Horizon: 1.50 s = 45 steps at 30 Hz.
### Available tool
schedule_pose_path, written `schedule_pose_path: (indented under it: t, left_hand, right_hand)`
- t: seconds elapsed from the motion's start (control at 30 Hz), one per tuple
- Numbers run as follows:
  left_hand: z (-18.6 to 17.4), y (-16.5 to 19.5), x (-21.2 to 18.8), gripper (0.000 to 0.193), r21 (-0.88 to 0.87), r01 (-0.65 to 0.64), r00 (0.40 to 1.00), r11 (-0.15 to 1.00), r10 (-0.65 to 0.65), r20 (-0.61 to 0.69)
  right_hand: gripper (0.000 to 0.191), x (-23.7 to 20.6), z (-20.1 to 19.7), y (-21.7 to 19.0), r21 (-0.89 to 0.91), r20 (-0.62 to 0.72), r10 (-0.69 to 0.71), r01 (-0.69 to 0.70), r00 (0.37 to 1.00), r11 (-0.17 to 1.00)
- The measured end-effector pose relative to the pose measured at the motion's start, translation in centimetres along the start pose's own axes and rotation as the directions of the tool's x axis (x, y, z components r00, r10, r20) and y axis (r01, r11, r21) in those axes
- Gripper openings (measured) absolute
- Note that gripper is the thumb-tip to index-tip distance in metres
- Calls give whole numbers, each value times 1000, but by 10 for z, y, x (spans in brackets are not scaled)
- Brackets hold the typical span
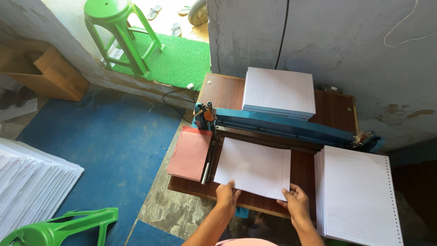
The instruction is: The person places lined paper sheets into a binding machine, then inserts a printed cover sheet and stacks the assembled notebooks. The person repeats this process for multiple units, handling paper and covers by hand.
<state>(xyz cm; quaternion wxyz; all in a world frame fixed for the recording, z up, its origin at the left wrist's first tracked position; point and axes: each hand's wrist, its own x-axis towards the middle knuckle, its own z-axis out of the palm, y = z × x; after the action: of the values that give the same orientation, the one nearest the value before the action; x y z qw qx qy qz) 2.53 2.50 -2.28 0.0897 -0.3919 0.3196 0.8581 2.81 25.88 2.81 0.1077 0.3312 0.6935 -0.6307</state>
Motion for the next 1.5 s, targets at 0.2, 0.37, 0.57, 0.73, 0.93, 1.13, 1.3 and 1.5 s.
schedule_pose_path:
  t: [0.2,0.37,0.57,0.73,0.93,1.13,1.3,1.5]
  left_hand:
    - [28,12,24,28,-9,29,1000,1000,-29,-3]
    - [47,28,38,29,-8,46,997,999,-46,-57]
    - [50,35,40,29,-30,50,992,998,-53,-113]
    - [48,44,44,28,-2,45,985,999,-45,-167]
    - [45,43,42,39,-58,31,977,998,-43,-209]
    - [37,40,32,68,-212,108,979,971,-141,-147]
    - [40,49,34,74,-129,129,985,983,-142,-100]
    - [47,66,34,84,-44,195,971,980,-200,-132]
  right_hand:
    - [43,26,9,-13,28,-47,-8,9,999,1000]
    - [45,39,19,-26,34,-54,-34,36,998,999]
    - [44,40,25,-26,15,-35,-61,62,998,998]
    - [44,43,32,-27,8,-4,-71,71,997,997]
    - [44,43,33,-27,-42,9,-80,81,997,996]
    - [55,39,27,-35,-118,83,-93,102,992,988]
    - [85,28,24,-54,-361,159,-46,102,986,927]
    - [87,19,28,-60,-610,162,-121,196,979,768]
